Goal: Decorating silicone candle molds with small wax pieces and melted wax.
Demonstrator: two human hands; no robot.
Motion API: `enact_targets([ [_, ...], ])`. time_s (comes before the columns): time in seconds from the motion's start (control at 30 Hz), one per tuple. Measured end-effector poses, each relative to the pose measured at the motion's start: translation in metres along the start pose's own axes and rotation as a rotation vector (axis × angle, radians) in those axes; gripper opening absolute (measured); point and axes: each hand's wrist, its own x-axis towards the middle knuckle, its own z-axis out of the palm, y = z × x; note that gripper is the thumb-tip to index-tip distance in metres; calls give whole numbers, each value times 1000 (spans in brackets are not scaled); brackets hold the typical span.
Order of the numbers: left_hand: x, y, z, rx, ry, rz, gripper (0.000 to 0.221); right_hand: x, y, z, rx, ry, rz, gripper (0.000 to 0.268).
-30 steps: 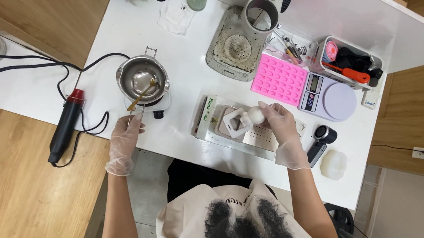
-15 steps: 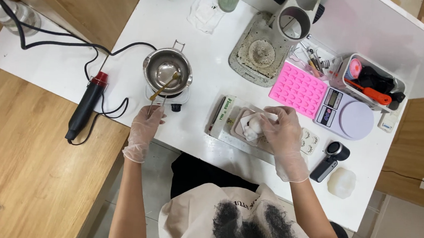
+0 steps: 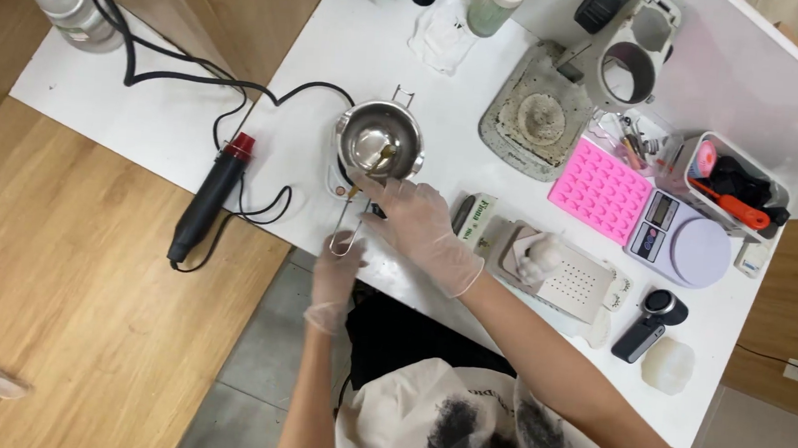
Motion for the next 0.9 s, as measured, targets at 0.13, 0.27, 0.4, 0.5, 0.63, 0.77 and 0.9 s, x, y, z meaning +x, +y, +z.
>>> enact_targets([
  [0.13,12,0,39,-72,-14,-39,36,23,-4,23,-46,-74,62,67],
  [0.27,44,-31,49,-34,-19,230,21,20,2,48,-15,19,113,51],
  [0.4,32,-13,49,-264,-161,157,27,8,7,44,91,162,155,27],
  [0.5,34,4,47,-204,-210,65,32,13,8,25,392,158,333,20],
  [0.63,37,-15,44,-173,-219,65,33,13,30,18,553,236,557,20],
  [0.77,32,9,26,-143,-281,-70,43,21,59,19,960,328,761,20],
  [0.9,25,37,9,-195,-259,-293,52,19,84,38,1109,297,757,21],
])
